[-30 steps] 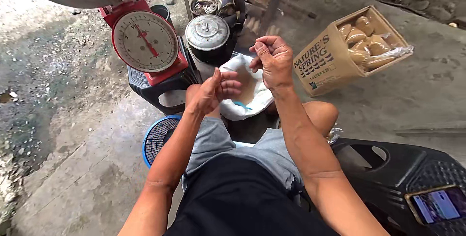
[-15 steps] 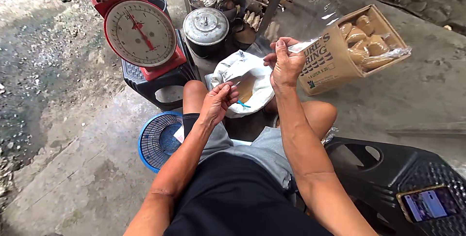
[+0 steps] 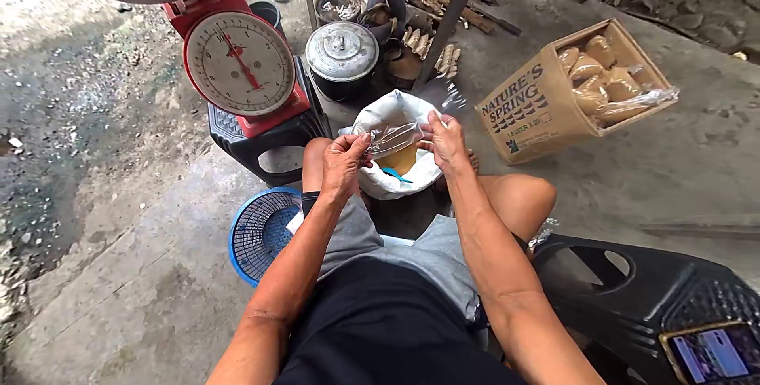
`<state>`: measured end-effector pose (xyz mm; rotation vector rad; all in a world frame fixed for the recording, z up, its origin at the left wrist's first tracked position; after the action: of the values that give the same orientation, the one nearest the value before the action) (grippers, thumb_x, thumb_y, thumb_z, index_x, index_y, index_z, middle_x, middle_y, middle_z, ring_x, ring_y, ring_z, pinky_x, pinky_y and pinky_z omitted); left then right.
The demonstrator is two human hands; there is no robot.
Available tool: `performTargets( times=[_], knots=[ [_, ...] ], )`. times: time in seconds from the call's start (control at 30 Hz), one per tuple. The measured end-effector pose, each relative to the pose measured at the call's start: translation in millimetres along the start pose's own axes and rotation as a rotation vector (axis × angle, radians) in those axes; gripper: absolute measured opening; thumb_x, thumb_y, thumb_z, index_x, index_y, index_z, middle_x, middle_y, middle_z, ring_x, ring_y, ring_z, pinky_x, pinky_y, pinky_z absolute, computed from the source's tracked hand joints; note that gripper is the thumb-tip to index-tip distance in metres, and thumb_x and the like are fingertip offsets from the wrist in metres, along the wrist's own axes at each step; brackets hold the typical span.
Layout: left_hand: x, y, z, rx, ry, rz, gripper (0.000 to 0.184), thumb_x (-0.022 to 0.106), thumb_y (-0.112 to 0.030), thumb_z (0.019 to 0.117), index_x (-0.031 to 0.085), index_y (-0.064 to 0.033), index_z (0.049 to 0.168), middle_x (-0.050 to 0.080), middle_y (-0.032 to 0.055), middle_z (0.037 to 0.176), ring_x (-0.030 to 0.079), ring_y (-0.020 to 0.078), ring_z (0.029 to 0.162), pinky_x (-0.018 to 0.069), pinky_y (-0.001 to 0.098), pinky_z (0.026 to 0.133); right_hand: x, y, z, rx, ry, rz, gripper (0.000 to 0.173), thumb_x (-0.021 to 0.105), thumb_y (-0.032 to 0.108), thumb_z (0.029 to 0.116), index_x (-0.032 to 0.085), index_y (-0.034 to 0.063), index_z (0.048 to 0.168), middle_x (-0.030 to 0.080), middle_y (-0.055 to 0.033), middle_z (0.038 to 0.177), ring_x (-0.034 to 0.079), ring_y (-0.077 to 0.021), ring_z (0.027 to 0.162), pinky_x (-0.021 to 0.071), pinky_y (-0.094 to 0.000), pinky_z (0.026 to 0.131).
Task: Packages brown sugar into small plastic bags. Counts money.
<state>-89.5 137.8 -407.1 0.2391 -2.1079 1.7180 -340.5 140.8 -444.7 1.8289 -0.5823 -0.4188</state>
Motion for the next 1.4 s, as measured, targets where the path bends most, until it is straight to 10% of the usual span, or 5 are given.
performTargets(
  times=[0.1, 0.37, 0.63, 1.17, 1.4],
  knots=[
    [1.7, -6.6, 4.8, 0.054, -0.014, 0.038, 0.009, 0.075, -0.018, 0.0954, 0.071, -0.0097, 0.095, 0.069, 0.0041, 0.082, 0.064, 0.0117, 0.061, 0.0582, 0.0279, 0.057, -21.8, 5.4, -13.4, -0.229, -0.177, -0.258, 0.083, 0.069, 0.041, 0.0971, 0.030, -0.0019, 0.156, 0.059, -0.0257, 0.135, 0.067, -0.0321, 0.109, 0.0570, -0.0492, 0.092],
    [28.9, 16.7, 3.8, 0.018, 0.032, 0.077, 0.012, 0.077, -0.020, 0.0937, 0.072, -0.0099, 0.094, 0.069, 0.0018, 0.081, 0.064, 0.0088, 0.067, 0.0567, 0.0262, 0.061, 38.7, 60.1, -122.6, -0.801, 0.324, -0.441, 0.054, 0.085, 0.020, 0.0854, 0.063, -0.0037, 0.128, 0.067, -0.0175, 0.107, 0.068, -0.0221, 0.088, 0.0602, -0.0344, 0.074],
    [31.0, 35.4, -1.7, -0.350, 0.086, -0.107, 0.018, 0.065, -0.025, 0.1025, 0.068, -0.0076, 0.101, 0.072, 0.0073, 0.090, 0.068, 0.0130, 0.070, 0.0588, 0.0284, 0.061, 40.4, 46.9, -114.9, -0.810, 0.366, -0.544, 0.043, 0.077, 0.005, 0.0884, 0.064, -0.0038, 0.129, 0.069, -0.0174, 0.106, 0.070, -0.0229, 0.090, 0.0609, -0.0365, 0.082],
    [26.3, 28.7, 11.5, -0.092, 0.091, 0.322, 0.012, 0.068, -0.016, 0.1002, 0.068, -0.0054, 0.105, 0.070, 0.0070, 0.089, 0.068, 0.0165, 0.071, 0.0611, 0.0339, 0.065, 18.2, 38.0, -104.6, -0.968, 0.110, -0.529, 0.013, 0.062, -0.004, 0.0931, 0.074, -0.0012, 0.096, 0.063, -0.0197, 0.111, 0.066, -0.0256, 0.096, 0.0587, -0.0347, 0.085],
    [40.3, 21.6, 13.5, -0.237, -0.050, 0.016, 0.010, 0.068, -0.012, 0.0992, 0.062, -0.0068, 0.105, 0.067, 0.0073, 0.089, 0.060, 0.0105, 0.057, 0.0517, 0.0229, 0.049, 29.1, 13.8, -100.8, -0.899, 0.128, -0.814, 0.034, 0.064, -0.004, 0.0941, 0.073, 0.0037, 0.126, 0.056, -0.0283, 0.134, 0.070, -0.0310, 0.085, 0.0627, -0.0423, 0.078]
  ],
)
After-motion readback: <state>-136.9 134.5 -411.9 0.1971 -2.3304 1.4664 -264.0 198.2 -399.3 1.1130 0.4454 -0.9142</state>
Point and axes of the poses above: each hand's wrist, its own z-axis towards the middle knuckle, its own x-axis out of the palm, y = z × x, the point moved 5 cm from there along z, towards the middle knuckle
